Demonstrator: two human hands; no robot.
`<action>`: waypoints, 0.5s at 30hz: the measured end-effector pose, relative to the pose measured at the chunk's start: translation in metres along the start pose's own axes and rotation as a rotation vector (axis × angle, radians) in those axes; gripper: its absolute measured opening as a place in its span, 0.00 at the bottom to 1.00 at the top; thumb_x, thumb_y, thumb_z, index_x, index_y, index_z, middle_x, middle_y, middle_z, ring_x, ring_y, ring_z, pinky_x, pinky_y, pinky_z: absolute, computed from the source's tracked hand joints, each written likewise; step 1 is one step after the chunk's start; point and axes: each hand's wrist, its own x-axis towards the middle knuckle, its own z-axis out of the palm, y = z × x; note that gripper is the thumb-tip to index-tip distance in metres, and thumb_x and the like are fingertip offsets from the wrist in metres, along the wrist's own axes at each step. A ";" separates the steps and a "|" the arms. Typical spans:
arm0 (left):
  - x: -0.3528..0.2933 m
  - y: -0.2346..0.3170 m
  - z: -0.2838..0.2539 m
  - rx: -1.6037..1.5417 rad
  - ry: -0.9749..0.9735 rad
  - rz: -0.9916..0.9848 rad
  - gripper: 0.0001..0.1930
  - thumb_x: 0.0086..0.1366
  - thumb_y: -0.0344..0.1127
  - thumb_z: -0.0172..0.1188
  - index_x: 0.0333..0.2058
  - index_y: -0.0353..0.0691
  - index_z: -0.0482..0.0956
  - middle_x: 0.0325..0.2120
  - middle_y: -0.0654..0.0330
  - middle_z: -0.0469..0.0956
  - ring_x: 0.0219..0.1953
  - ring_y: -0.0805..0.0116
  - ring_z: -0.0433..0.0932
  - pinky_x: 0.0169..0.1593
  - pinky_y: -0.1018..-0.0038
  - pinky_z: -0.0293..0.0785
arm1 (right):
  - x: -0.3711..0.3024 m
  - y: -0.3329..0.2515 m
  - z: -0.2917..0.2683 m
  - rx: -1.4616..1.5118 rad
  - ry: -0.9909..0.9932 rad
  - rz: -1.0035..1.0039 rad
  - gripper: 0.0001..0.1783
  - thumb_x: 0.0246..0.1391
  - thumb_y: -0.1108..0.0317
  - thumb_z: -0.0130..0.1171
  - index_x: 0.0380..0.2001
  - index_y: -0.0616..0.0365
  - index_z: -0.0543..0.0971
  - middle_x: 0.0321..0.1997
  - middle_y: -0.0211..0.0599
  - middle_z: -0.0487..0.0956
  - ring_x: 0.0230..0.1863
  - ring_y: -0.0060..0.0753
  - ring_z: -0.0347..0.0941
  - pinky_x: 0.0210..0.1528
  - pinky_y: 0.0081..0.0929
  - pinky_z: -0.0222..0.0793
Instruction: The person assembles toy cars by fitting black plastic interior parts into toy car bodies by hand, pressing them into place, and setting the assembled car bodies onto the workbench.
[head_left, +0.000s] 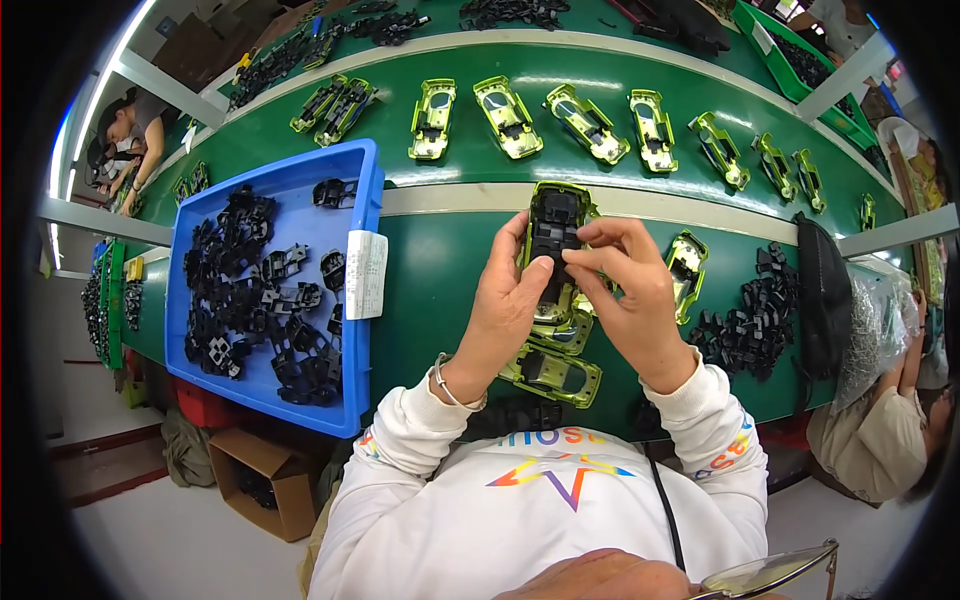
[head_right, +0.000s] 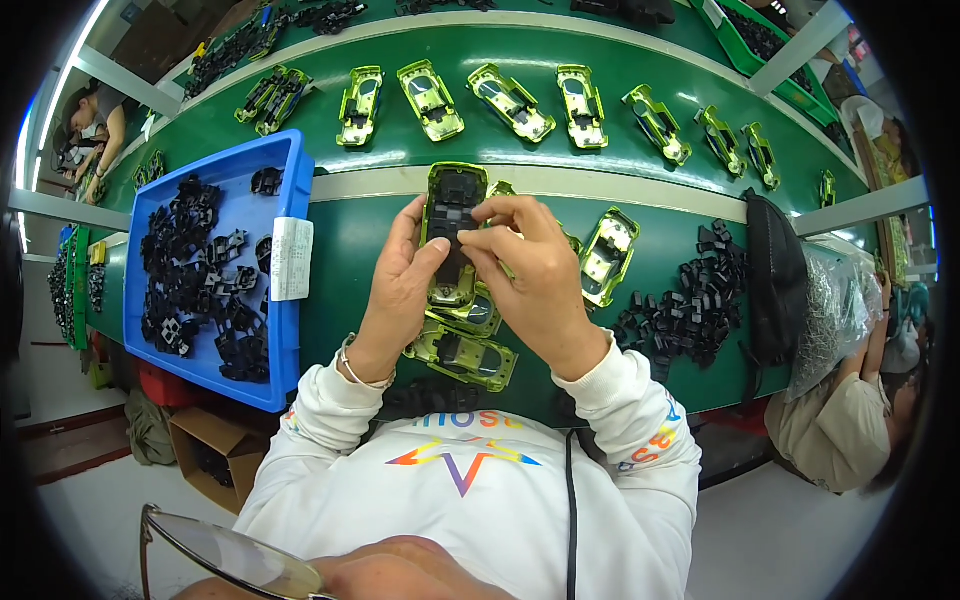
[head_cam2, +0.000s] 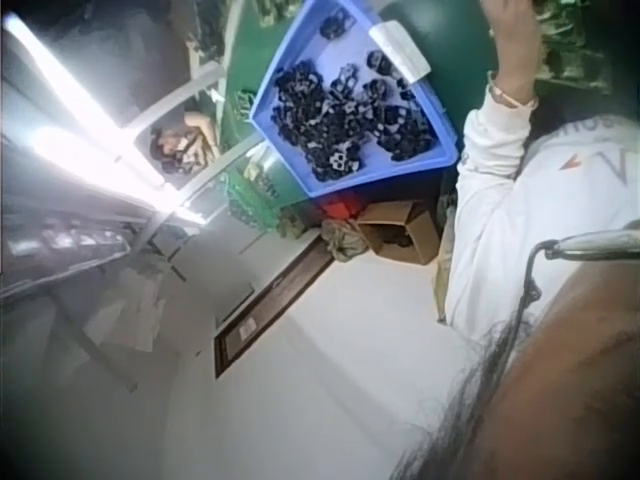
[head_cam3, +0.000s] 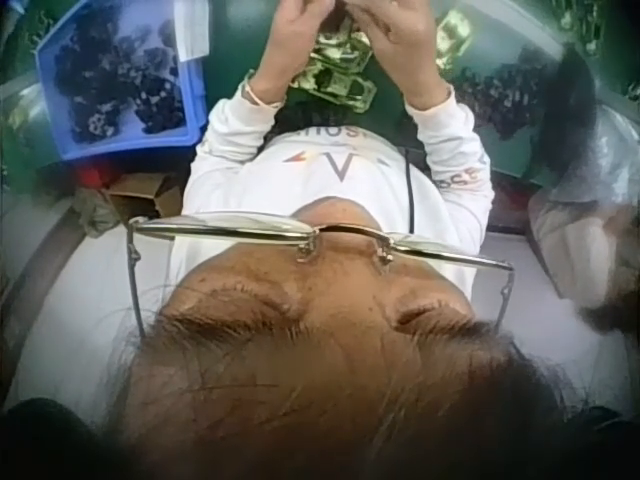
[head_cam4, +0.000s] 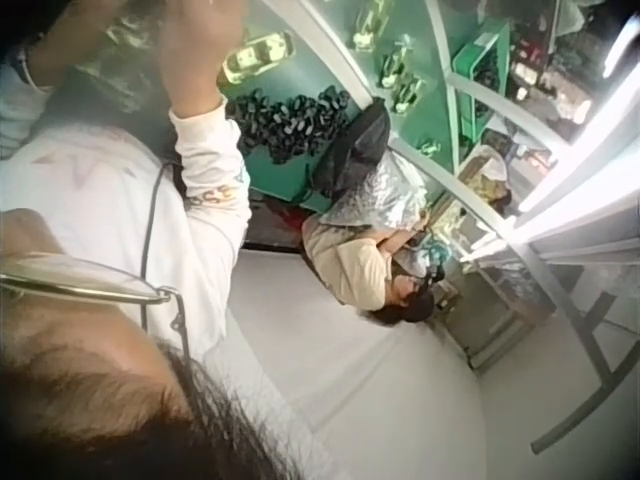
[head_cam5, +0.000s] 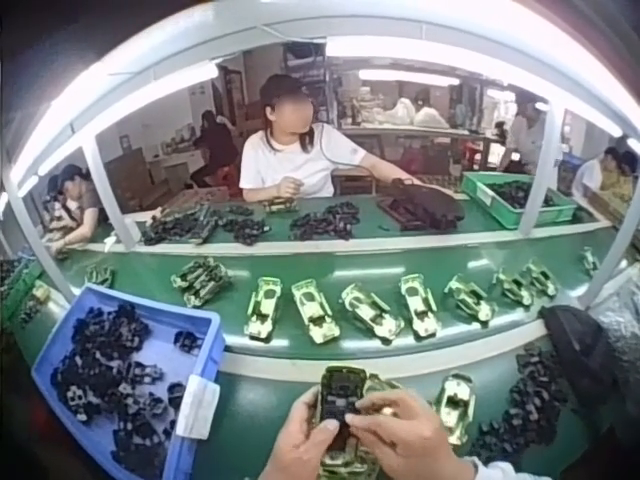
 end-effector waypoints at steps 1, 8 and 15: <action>0.000 0.000 0.000 0.002 0.001 0.001 0.26 0.73 0.30 0.50 0.66 0.29 0.54 0.56 0.57 0.67 0.53 0.75 0.69 0.59 0.77 0.68 | 0.001 0.000 0.003 0.002 0.001 -0.001 0.11 0.47 0.79 0.67 0.36 0.59 0.84 0.45 0.37 0.78 0.42 0.38 0.77 0.42 0.32 0.72; 0.023 0.001 -0.014 0.051 0.102 0.039 0.25 0.71 0.27 0.49 0.64 0.30 0.58 0.51 0.56 0.73 0.49 0.73 0.74 0.54 0.76 0.72 | 0.017 0.010 0.009 0.144 -0.050 0.013 0.14 0.51 0.82 0.64 0.42 0.61 0.83 0.51 0.41 0.74 0.42 0.35 0.78 0.43 0.27 0.75; 0.172 0.012 -0.090 0.128 0.669 0.453 0.23 0.64 0.26 0.50 0.58 0.27 0.66 0.45 0.55 0.78 0.41 0.71 0.78 0.46 0.75 0.75 | 0.002 0.021 -0.035 0.136 -0.048 0.096 0.18 0.54 0.81 0.61 0.49 0.62 0.80 0.51 0.41 0.74 0.39 0.29 0.77 0.42 0.25 0.75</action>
